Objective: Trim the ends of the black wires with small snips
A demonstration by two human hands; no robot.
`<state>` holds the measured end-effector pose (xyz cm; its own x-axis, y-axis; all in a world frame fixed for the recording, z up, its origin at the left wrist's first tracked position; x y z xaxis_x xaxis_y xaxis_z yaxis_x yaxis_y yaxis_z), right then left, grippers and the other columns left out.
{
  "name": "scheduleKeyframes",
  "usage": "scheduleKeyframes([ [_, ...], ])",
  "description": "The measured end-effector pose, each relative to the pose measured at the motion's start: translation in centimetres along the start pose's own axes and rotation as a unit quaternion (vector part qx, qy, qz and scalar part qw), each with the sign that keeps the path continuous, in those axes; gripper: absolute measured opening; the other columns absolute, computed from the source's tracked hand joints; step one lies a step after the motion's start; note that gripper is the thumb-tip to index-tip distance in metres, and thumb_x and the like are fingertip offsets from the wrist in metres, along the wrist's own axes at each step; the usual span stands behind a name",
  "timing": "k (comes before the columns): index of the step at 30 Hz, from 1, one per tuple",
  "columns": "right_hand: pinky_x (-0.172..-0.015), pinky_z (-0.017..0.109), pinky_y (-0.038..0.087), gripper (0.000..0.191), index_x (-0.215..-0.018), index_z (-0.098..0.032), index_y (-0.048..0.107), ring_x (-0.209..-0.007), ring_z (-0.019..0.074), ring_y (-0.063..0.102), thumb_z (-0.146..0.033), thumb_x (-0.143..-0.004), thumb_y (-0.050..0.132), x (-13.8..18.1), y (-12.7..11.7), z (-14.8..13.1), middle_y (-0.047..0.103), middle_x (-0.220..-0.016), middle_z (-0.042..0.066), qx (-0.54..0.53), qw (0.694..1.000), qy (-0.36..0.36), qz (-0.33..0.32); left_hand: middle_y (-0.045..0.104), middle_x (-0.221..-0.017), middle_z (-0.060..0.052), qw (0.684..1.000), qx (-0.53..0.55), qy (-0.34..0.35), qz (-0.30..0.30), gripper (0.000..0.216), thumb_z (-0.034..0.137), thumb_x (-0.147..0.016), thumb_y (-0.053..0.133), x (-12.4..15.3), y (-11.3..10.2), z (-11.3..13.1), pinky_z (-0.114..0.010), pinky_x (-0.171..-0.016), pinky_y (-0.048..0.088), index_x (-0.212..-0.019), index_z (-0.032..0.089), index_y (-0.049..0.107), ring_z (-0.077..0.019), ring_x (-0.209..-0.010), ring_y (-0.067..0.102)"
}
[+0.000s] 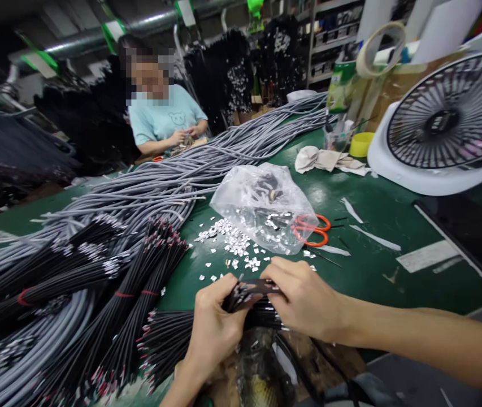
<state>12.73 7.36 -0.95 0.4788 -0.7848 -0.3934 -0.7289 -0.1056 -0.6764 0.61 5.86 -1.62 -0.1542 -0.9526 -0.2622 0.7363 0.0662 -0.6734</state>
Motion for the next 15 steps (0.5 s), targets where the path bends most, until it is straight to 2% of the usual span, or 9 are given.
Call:
scheduleKeyframes([
  [2,-0.054,0.026,0.03,0.012,-0.07,-0.014,0.054,-0.06,0.0127,0.043,-0.007,-0.074,0.046,-0.5,-0.7,0.7,0.052,-0.068,0.004,0.038,0.999,0.009,0.022,0.054,-0.053,0.001,0.998,0.048,-0.002,-0.03,0.016,0.024,-0.071,0.064,-0.2,0.1,0.3,-0.02,-0.046,0.036,-0.059,0.015,0.061,-0.0109,-0.049,0.048],
  [3,-0.053,0.025,0.03,0.015,-0.066,-0.015,0.053,-0.056,0.0117,0.041,-0.008,-0.076,0.045,-0.9,-1.5,1.4,0.05,-0.064,0.002,0.038,0.997,0.041,0.052,0.056,-0.053,0.0,0.996,0.077,-0.016,-0.051,0.013,0.024,-0.07,0.065,-0.3,0.3,0.5,-0.021,-0.047,0.039,-0.062,0.014,0.063,-0.0113,-0.049,0.051],
  [5,-0.053,0.025,0.031,0.017,-0.066,-0.015,0.054,-0.055,0.0111,0.041,-0.014,-0.081,0.046,-1.6,-3.2,2.1,0.049,-0.06,0.001,0.012,0.991,0.085,0.105,0.055,-0.047,0.001,0.985,0.14,-0.075,-0.061,0.015,0.025,-0.072,0.063,-0.4,0.3,0.4,-0.02,-0.045,0.04,-0.063,0.013,0.063,-0.0106,-0.043,0.051],
  [6,-0.053,0.024,0.032,0.017,-0.069,-0.014,0.057,-0.056,0.0113,0.043,-0.019,-0.083,0.047,-1.9,-3.5,2.0,0.051,-0.062,0.001,-0.028,0.99,0.089,0.103,0.054,-0.044,0.001,0.979,0.165,-0.101,-0.058,0.017,0.027,-0.072,0.062,-0.4,0.2,0.3,-0.02,-0.043,0.04,-0.063,0.012,0.062,-0.0102,-0.04,0.05],
  [10,-0.051,0.022,0.033,0.028,-0.076,-0.013,0.064,-0.057,0.0104,0.046,-0.028,-0.087,0.043,-2.3,-2.4,0.7,0.054,-0.063,0.001,-0.155,0.985,0.076,0.016,0.052,-0.041,0.001,0.969,0.198,-0.146,-0.034,0.025,0.031,-0.073,0.061,-0.4,0.2,0.0,-0.019,-0.041,0.038,-0.058,0.011,0.06,-0.0091,-0.038,0.047],
  [13,-0.049,0.021,0.034,0.017,-0.083,-0.014,0.067,-0.056,0.0092,0.046,-0.025,-0.078,0.054,-1.8,-1.4,0.5,0.058,-0.067,0.0,-0.204,0.975,0.081,-0.022,0.053,-0.042,0.001,0.97,0.194,-0.146,-0.029,0.026,0.031,-0.074,0.062,-0.3,0.3,-0.3,-0.019,-0.042,0.037,-0.057,0.011,0.059,-0.0089,-0.039,0.047],
  [15,-0.049,0.02,0.035,0.017,-0.086,-0.015,0.067,-0.058,0.0094,0.048,-0.023,-0.073,0.06,-1.6,-1.1,0.8,0.06,-0.071,0.001,-0.235,0.967,0.094,-0.03,0.054,-0.043,0.0,0.972,0.186,-0.14,-0.03,0.025,0.03,-0.074,0.061,-0.3,0.3,-0.4,-0.019,-0.043,0.038,-0.057,0.011,0.061,-0.0089,-0.04,0.048],
])
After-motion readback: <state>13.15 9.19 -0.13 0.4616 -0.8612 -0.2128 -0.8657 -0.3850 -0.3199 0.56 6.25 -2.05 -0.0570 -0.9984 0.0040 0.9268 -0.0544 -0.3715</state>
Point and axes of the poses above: each hand's wrist, its own x-axis away from the middle knuckle, its own y-axis out of the palm, z = x × y, the point moved 8 cm from there along -x, towards the middle knuckle
